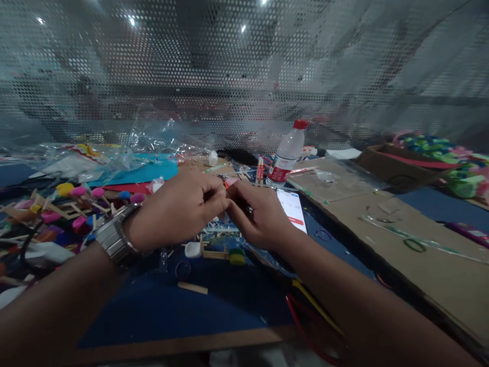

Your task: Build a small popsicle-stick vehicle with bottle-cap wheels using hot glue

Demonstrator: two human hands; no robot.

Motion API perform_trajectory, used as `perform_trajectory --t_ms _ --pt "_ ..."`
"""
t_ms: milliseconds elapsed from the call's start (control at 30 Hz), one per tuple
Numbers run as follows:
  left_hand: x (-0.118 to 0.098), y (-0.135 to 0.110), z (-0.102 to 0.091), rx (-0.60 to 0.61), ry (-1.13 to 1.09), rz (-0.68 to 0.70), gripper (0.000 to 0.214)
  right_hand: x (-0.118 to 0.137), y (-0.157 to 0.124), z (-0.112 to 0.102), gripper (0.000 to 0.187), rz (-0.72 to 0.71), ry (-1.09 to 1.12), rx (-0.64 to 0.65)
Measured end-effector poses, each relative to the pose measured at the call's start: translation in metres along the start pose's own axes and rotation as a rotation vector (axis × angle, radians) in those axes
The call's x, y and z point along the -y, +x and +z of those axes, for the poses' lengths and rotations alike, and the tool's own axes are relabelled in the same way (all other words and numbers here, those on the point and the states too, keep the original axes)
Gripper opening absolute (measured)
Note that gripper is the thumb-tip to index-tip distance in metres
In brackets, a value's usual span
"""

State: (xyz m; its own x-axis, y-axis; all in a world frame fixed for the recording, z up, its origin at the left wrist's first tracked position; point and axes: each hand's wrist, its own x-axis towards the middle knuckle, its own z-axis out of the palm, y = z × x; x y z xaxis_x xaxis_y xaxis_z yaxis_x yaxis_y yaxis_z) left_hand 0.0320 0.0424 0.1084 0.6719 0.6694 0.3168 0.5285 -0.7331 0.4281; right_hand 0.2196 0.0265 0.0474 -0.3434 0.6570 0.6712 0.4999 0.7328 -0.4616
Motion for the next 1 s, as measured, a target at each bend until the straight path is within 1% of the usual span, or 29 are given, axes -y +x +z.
perform_trajectory --t_ms 67,133,233,333,500,600,667,800,900,1000 --pt "-0.001 0.0 0.002 0.01 -0.003 -0.001 0.032 0.0 0.0 -0.003 0.023 -0.13 -0.13 -0.001" --pt "-0.003 -0.001 0.003 -0.014 -0.01 0.009 0.034 -0.001 0.001 -0.003 0.026 -0.211 -0.19 -0.042" --pt "-0.005 -0.001 0.003 -0.059 -0.039 0.019 0.035 -0.002 0.0 -0.001 0.021 -0.273 -0.234 -0.116" --pt "-0.007 -0.001 0.003 -0.051 -0.062 0.026 0.033 -0.003 -0.001 0.001 0.018 -0.292 -0.259 -0.167" --pt "-0.006 0.0 0.001 -0.009 -0.117 0.045 0.034 -0.003 -0.003 0.001 0.021 -0.238 -0.149 -0.153" --pt "-0.005 -0.001 0.001 -0.026 -0.114 0.03 0.034 -0.001 -0.002 -0.001 0.02 -0.238 -0.092 -0.148" --pt "-0.005 -0.001 0.002 -0.05 -0.113 0.045 0.035 0.001 -0.001 -0.002 0.021 -0.207 -0.025 -0.128" --pt "-0.009 -0.002 0.002 -0.059 -0.214 0.087 0.035 0.008 0.0 -0.003 0.028 -0.064 0.278 -0.073" --pt "-0.014 -0.002 0.002 -0.048 -0.301 0.08 0.034 0.013 0.0 -0.001 0.034 0.011 0.519 -0.107" --pt "-0.016 -0.002 0.001 -0.059 -0.324 0.065 0.034 0.013 0.0 0.001 0.037 0.11 0.665 -0.167"
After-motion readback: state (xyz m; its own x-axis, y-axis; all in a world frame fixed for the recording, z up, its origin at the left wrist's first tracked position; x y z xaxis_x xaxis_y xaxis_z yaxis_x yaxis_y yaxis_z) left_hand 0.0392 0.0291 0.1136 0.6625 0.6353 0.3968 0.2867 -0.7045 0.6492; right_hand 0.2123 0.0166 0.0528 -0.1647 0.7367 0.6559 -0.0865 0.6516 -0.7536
